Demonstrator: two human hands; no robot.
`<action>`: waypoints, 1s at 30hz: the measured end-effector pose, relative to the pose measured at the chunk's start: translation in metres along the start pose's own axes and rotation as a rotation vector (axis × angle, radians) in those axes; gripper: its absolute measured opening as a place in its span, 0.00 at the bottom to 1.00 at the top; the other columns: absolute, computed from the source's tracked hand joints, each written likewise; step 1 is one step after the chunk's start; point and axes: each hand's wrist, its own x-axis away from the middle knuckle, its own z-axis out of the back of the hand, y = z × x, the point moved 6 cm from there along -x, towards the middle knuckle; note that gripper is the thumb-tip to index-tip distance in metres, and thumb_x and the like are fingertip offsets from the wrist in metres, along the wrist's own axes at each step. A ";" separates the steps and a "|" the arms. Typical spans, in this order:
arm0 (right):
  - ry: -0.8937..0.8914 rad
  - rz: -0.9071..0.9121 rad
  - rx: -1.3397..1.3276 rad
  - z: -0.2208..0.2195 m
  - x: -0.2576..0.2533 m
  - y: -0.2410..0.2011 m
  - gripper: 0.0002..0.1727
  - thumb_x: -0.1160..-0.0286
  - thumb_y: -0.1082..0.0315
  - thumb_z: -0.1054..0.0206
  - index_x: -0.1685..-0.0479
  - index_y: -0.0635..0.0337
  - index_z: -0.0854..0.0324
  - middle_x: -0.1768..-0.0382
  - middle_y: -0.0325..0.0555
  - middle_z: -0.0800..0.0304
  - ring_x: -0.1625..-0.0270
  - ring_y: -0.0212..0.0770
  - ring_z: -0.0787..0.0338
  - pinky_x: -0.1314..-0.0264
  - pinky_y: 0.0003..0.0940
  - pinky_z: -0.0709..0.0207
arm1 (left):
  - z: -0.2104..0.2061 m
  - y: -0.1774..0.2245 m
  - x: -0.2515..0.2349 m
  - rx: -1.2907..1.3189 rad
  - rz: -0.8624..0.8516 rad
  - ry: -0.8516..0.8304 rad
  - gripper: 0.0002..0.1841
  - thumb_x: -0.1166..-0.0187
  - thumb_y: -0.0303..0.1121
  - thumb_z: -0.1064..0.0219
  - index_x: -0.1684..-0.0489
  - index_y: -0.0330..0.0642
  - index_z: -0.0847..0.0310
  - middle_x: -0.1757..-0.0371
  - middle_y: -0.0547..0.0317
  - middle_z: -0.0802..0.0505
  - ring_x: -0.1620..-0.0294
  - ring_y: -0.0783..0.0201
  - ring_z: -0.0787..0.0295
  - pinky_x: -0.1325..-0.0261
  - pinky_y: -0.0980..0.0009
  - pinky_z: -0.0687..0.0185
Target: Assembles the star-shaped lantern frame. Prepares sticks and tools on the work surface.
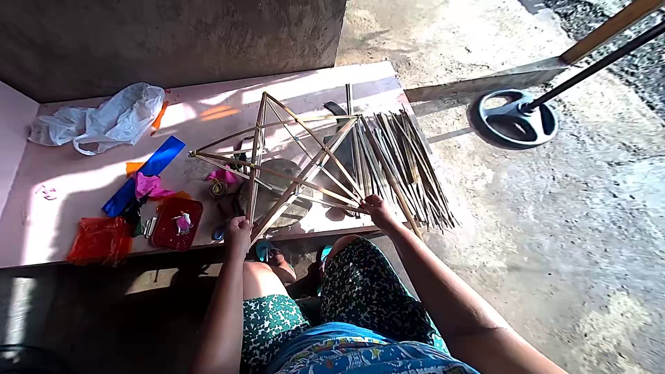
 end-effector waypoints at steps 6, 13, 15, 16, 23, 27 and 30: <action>0.017 0.053 -0.100 0.005 -0.007 0.005 0.16 0.11 0.70 0.42 0.36 0.76 0.26 0.43 0.64 0.16 0.43 0.45 0.14 0.34 0.41 0.22 | 0.021 0.003 -0.028 0.002 0.046 -0.105 0.13 0.12 0.32 0.36 0.43 0.31 0.15 0.48 0.41 0.10 0.51 0.54 0.13 0.43 0.56 0.18; 0.006 0.046 -0.180 0.011 -0.012 0.008 0.16 0.12 0.72 0.41 0.36 0.76 0.27 0.45 0.59 0.16 0.46 0.36 0.15 0.37 0.33 0.21 | 0.015 0.036 -0.107 -0.247 -0.205 -0.129 0.17 0.12 0.34 0.35 0.33 0.34 0.17 0.34 0.36 0.12 0.30 0.40 0.16 0.24 0.41 0.28; 0.009 0.024 -0.180 0.013 -0.013 0.005 0.16 0.12 0.71 0.41 0.36 0.75 0.27 0.44 0.58 0.16 0.47 0.34 0.15 0.40 0.32 0.21 | 0.004 0.042 -0.128 -0.277 -0.307 -0.149 0.20 0.14 0.35 0.33 0.27 0.36 0.18 0.26 0.34 0.17 0.21 0.38 0.25 0.18 0.41 0.35; 0.019 0.013 -0.181 0.014 -0.013 0.004 0.15 0.12 0.71 0.41 0.36 0.74 0.26 0.46 0.56 0.15 0.50 0.34 0.15 0.43 0.32 0.21 | -0.001 0.044 -0.136 -0.298 -0.347 -0.146 0.21 0.14 0.36 0.32 0.26 0.38 0.19 0.25 0.33 0.18 0.19 0.37 0.27 0.17 0.41 0.37; 0.005 0.011 -0.183 0.018 -0.017 0.005 0.14 0.12 0.71 0.41 0.39 0.73 0.25 0.51 0.50 0.14 0.52 0.30 0.14 0.44 0.30 0.19 | -0.015 0.059 -0.160 -0.310 -0.390 -0.146 0.20 0.15 0.35 0.32 0.26 0.45 0.16 0.13 0.26 0.36 0.15 0.29 0.36 0.18 0.38 0.36; 0.016 0.026 -0.235 0.016 -0.018 0.006 0.10 0.14 0.72 0.40 0.43 0.71 0.23 0.59 0.43 0.14 0.59 0.25 0.14 0.51 0.23 0.19 | -0.012 0.066 -0.160 -0.377 -0.412 -0.064 0.15 0.17 0.33 0.30 0.36 0.43 0.10 0.20 0.26 0.26 0.21 0.30 0.29 0.21 0.37 0.33; 0.012 0.025 -0.270 0.016 -0.021 0.010 0.09 0.14 0.74 0.41 0.44 0.71 0.25 0.59 0.44 0.14 0.58 0.25 0.13 0.49 0.23 0.17 | -0.017 0.074 -0.159 -0.525 -0.503 -0.044 0.15 0.19 0.36 0.29 0.37 0.53 0.08 0.13 0.33 0.32 0.14 0.30 0.39 0.17 0.34 0.44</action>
